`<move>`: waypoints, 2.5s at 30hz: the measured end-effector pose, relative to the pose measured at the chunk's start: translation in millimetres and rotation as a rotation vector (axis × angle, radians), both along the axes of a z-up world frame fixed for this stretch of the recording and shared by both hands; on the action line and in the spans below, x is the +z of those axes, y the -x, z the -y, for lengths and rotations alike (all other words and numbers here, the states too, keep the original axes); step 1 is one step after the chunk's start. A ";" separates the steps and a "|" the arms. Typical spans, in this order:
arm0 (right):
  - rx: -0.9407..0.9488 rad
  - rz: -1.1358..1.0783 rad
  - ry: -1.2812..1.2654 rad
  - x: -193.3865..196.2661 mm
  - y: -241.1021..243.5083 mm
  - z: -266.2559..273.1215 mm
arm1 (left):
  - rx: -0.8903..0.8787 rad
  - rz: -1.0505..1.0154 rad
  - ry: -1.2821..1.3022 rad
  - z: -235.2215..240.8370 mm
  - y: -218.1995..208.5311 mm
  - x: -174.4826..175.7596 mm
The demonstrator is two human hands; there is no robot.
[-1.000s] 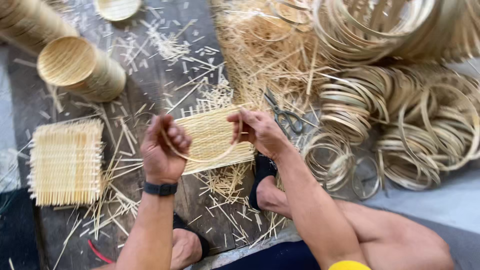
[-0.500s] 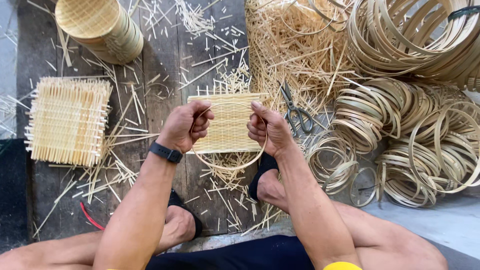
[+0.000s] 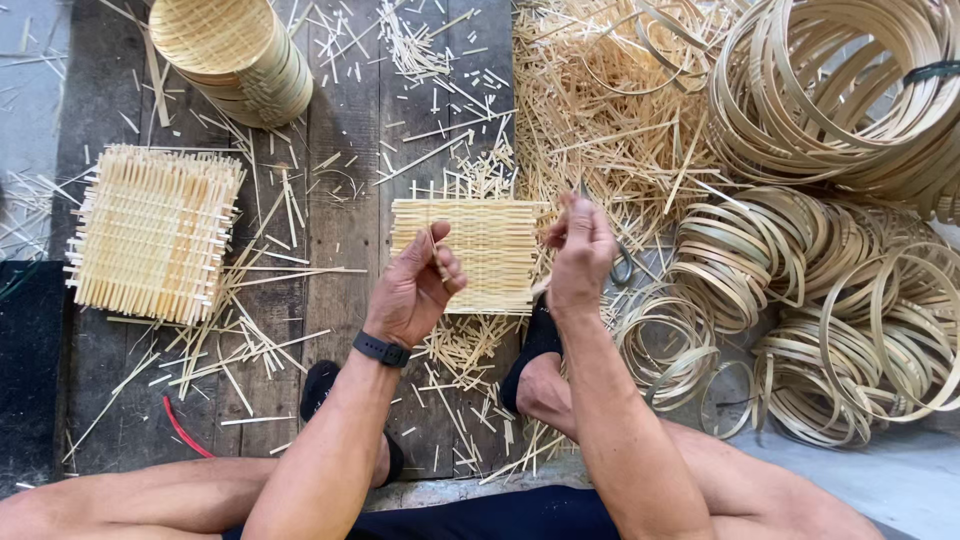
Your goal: The person sits on the floor and repeatedly assembles small round bamboo baskets. They place a woven bamboo mat over a circular wooden mold, fit a bamboo ring around the edge, and trim the excess mat with shears. Finished baskets are stacked nearby.
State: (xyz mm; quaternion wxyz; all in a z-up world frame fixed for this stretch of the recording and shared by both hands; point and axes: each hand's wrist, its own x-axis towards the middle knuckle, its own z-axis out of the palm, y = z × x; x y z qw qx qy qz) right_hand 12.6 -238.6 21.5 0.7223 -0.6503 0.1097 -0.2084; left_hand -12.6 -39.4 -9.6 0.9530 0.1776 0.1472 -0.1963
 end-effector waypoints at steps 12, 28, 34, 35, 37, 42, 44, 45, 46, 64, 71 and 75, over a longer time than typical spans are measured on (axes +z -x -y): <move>0.680 0.504 1.205 39.9 11.1 -21.1 | -0.649 -0.133 -0.419 -8.2 -21.7 21.2; 0.541 0.425 1.248 27.9 33.2 -23.2 | -0.466 -0.193 -0.538 23.2 4.1 17.1; 0.640 0.326 1.060 23.1 12.5 -12.9 | -0.449 -0.086 -0.461 14.5 -1.9 11.2; 0.676 0.297 0.982 24.0 5.8 -5.8 | -0.452 -0.028 -0.462 8.2 -7.2 10.1; 0.596 -0.174 0.518 25.0 -7.0 10.1 | -0.285 0.079 -0.393 -7.7 -15.9 8.7; 0.726 -0.372 -0.493 7.2 -5.2 26.7 | 0.146 0.077 -0.074 -33.5 -31.8 12.7; 0.735 -0.375 -0.558 -3.7 -3.1 30.5 | 0.027 0.065 -0.190 -43.1 -34.7 11.0; 0.757 -0.384 -0.547 -8.3 -2.6 33.1 | -0.041 0.057 -0.246 -46.9 -37.9 9.6; 0.779 -0.393 -0.536 -12.1 -3.8 35.3 | -0.093 0.044 -0.303 -47.4 -39.8 7.6; 0.527 -0.442 -0.661 -52.2 -8.4 7.8 | -0.021 -0.140 -0.349 -32.8 -45.2 -18.6; 0.431 -0.554 -0.424 -70.6 -13.9 21.9 | -0.033 -0.253 -0.475 -28.1 -47.5 -43.6; 0.383 -0.657 0.158 -88.7 -17.1 32.9 | 0.068 -0.254 -0.639 -26.9 -54.8 -83.2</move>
